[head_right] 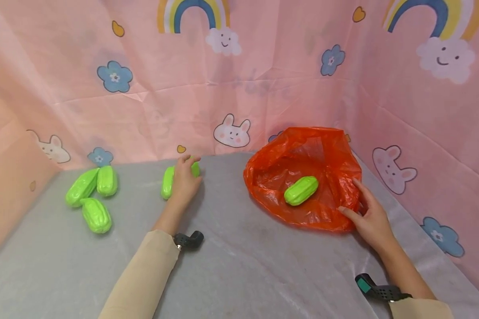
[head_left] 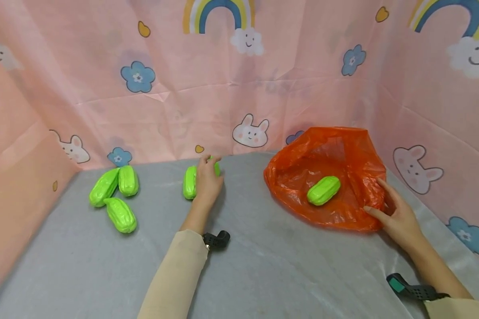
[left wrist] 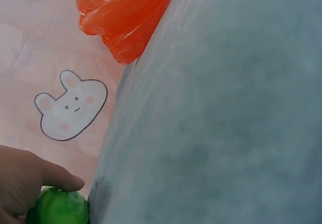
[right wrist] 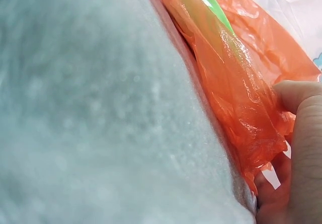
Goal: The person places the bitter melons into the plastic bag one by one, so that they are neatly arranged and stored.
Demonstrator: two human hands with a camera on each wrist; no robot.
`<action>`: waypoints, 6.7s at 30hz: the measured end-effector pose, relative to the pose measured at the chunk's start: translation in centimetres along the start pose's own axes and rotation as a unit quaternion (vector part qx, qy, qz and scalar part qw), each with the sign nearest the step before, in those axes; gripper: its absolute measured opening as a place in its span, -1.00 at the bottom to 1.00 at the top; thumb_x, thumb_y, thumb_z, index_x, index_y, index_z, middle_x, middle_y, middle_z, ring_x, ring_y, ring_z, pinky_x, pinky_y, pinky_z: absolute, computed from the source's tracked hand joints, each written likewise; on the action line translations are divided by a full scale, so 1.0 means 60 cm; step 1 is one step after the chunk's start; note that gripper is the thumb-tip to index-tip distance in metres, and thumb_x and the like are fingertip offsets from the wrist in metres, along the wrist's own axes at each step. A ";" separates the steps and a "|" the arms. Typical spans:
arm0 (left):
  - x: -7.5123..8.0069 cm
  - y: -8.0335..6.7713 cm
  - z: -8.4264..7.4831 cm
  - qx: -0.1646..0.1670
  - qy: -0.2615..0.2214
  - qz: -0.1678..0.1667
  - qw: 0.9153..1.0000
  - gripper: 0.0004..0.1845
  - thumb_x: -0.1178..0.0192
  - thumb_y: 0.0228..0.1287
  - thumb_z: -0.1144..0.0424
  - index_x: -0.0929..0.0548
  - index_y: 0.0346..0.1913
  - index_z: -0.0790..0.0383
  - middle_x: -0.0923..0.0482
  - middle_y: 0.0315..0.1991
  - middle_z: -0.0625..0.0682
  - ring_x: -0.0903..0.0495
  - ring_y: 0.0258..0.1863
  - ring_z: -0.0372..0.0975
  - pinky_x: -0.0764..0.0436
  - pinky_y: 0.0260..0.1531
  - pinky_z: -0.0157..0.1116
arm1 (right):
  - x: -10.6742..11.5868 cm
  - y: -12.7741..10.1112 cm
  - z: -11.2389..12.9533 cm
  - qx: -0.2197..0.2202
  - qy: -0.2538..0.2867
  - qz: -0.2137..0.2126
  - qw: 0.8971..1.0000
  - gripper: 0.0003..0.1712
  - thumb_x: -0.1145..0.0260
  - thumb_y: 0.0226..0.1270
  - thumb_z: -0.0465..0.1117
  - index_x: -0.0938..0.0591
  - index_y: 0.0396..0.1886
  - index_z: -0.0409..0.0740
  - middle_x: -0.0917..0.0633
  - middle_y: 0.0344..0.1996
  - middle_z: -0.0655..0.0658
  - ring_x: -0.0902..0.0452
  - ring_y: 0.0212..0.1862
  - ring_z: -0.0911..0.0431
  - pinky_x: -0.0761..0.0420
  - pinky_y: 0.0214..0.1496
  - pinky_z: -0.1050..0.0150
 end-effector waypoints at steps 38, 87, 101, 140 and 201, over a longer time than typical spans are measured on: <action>0.003 0.003 0.021 -0.027 -0.047 0.128 0.990 -0.61 -0.04 0.52 0.18 -0.62 0.31 0.06 -0.39 0.40 0.20 -0.36 0.44 0.07 -0.37 0.42 0.05 | 0.003 0.000 0.001 -0.001 -0.010 0.003 1.000 -0.05 -0.28 0.46 -0.02 0.04 0.67 0.18 -0.15 0.58 -0.35 -0.20 0.50 -0.16 -0.27 -0.05 0.85; 0.010 -0.007 -0.105 -0.064 -0.218 0.115 0.967 -0.56 -0.35 0.30 0.24 -0.65 0.24 0.08 -0.60 0.22 0.09 -0.59 0.06 -0.05 -0.68 -0.01 -0.15 | 0.001 0.002 0.000 -0.002 -0.010 0.006 1.000 -0.05 -0.27 0.47 -0.03 0.05 0.67 0.17 -0.16 0.58 -0.35 -0.23 0.48 -0.02 -0.28 -0.04 0.85; -0.054 -0.025 -0.161 -0.119 -0.169 0.148 0.967 -0.55 -0.35 0.32 0.17 -0.65 0.25 0.09 -0.65 0.13 0.04 -0.59 -0.03 -0.17 -0.68 -0.01 -0.28 | 0.000 0.004 0.005 -0.010 -0.009 0.009 1.000 -0.03 -0.26 0.48 -0.02 0.10 0.67 0.15 -0.14 0.58 -0.36 -0.18 0.43 -0.39 -0.31 -0.09 0.83; -0.215 -0.070 -0.241 -0.072 -0.153 0.201 0.965 -0.60 -0.33 0.34 0.10 -0.67 0.22 -0.01 -0.66 0.05 -0.09 -0.55 -0.07 -0.27 -0.64 -0.02 -0.36 | 0.006 -0.005 0.014 -0.007 -0.009 0.003 1.000 -0.02 -0.29 0.45 0.00 0.06 0.67 0.10 -0.21 0.55 -0.39 -0.26 0.39 -0.39 -0.46 0.11 0.63; -0.231 -0.107 -0.269 -0.052 -0.057 0.205 0.976 -0.51 -0.28 0.38 0.06 -0.57 0.34 -0.02 -0.55 0.27 -0.05 -0.55 0.19 -0.22 -0.58 0.22 -0.25 | 0.002 -0.001 0.010 -0.011 0.001 0.004 1.000 -0.03 -0.29 0.46 0.00 0.05 0.67 0.18 -0.23 0.53 -0.40 -0.28 0.31 -0.31 -0.34 -0.13 0.80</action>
Point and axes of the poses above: each hand's wrist, its own y-axis towards the middle knuckle, its own x-axis out of the back of the hand, z = x × y, the point moved 1 cm from there along y, towards the middle knuckle
